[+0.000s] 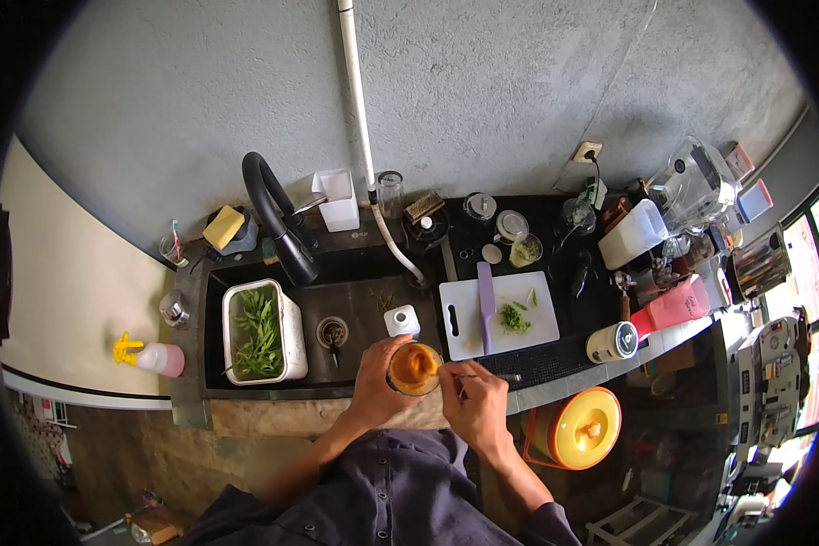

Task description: Preparing a drink by mixing milk and other ingredients in a glass.

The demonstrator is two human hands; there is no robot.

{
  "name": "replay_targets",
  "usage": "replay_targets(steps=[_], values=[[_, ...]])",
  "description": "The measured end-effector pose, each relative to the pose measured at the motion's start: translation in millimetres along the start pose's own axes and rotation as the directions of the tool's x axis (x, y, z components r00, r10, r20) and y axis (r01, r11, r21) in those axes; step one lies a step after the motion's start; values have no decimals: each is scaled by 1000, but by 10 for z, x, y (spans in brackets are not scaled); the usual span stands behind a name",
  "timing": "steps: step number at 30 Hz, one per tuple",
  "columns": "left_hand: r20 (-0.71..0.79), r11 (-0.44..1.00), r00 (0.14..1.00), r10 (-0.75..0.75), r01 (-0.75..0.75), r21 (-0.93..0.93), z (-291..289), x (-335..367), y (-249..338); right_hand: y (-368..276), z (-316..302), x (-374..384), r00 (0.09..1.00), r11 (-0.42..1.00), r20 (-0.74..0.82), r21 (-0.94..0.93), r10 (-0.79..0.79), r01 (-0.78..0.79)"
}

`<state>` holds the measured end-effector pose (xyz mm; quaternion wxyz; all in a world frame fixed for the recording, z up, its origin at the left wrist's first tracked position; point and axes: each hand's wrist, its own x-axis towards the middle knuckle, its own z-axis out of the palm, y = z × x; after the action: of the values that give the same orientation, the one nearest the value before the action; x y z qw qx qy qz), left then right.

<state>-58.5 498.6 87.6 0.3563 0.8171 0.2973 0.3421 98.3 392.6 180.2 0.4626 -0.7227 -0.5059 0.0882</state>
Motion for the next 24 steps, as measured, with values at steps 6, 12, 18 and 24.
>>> replay_targets(steps=[6,12,18,24], values=[[24,1000,1000,0,0,-5,8,-18,-10,7,-15,4,998,1000,59,-20,4,-3],[7,999,1000,-17,18,-41,-8,-17,35,28,-5,-10,996,999,77,20,-36,35],[23,999,1000,-20,21,-31,-38,-4,26,51,5,-21,983,992,180,123,-30,8],[25,999,999,-39,39,-19,-46,-19,23,64,15,-15,996,997,86,64,-37,31]])
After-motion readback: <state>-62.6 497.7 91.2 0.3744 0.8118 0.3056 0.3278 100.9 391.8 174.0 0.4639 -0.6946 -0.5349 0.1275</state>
